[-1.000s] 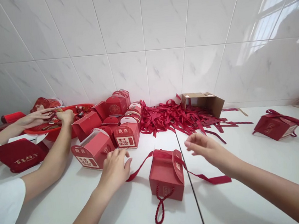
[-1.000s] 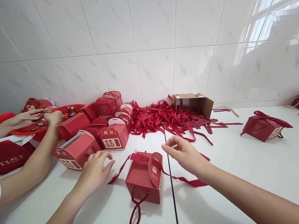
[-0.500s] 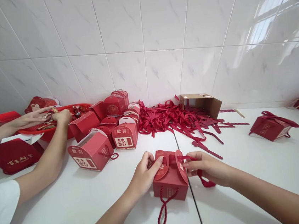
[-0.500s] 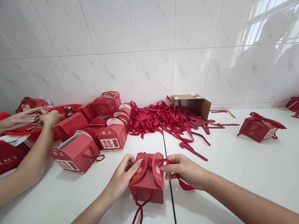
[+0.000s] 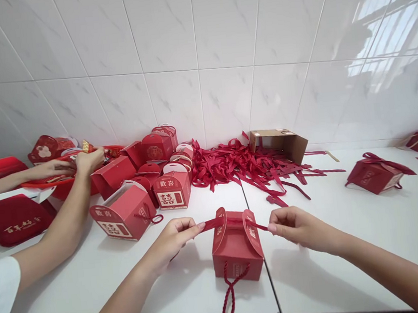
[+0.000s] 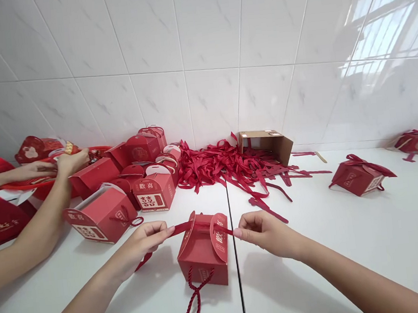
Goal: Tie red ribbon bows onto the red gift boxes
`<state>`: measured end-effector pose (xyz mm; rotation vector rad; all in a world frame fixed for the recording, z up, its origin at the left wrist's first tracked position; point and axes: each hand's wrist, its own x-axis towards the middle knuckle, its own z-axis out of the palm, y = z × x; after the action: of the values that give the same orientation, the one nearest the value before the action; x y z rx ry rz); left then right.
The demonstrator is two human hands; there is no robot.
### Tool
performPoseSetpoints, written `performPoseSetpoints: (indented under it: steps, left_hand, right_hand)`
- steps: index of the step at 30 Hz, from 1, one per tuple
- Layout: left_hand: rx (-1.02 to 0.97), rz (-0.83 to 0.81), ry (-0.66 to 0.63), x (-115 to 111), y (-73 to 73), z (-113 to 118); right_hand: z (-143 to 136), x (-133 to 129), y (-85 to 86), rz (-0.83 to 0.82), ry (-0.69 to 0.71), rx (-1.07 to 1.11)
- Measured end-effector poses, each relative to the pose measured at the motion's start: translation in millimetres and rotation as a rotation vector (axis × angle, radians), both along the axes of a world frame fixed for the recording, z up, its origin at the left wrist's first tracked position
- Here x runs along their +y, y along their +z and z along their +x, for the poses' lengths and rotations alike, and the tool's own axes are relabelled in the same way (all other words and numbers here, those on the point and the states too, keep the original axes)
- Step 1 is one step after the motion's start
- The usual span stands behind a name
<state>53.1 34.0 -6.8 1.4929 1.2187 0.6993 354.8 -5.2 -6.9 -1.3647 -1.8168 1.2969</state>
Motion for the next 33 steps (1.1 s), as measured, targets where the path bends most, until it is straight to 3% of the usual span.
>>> performPoseSetpoints:
  steps: [7,11,15,20,28,33]
  left_hand:
    - [-0.055,0.024,-0.018,8.4,8.5,-10.6]
    - [0.022,0.038,-0.023,9.7,10.2,-9.8]
    - [0.129,0.048,-0.012,10.7,-3.6,-8.4]
    - [0.16,0.029,-0.083,9.6,-17.8,-7.0]
    - [0.216,0.014,-0.128,-3.7,-13.5,-7.0]
    - [0.196,0.044,-0.057,-4.4,-17.9,-8.4]
  right_hand:
    - [14.1,-2.8,4.5,0.857,-0.086,-0.325]
    - [22.8,-4.6,-1.2,1.13,-0.009,-0.552]
    - [22.0,-7.0,-18.2,1.203,0.084,-0.752]
    - [15.1,-7.0,-36.6,1.284,0.138,-0.801]
    - [24.0,16.5,-31.1,1.258,0.073,-0.88]
    - [17.6,12.8,-35.8,1.166,0.071,-0.917]
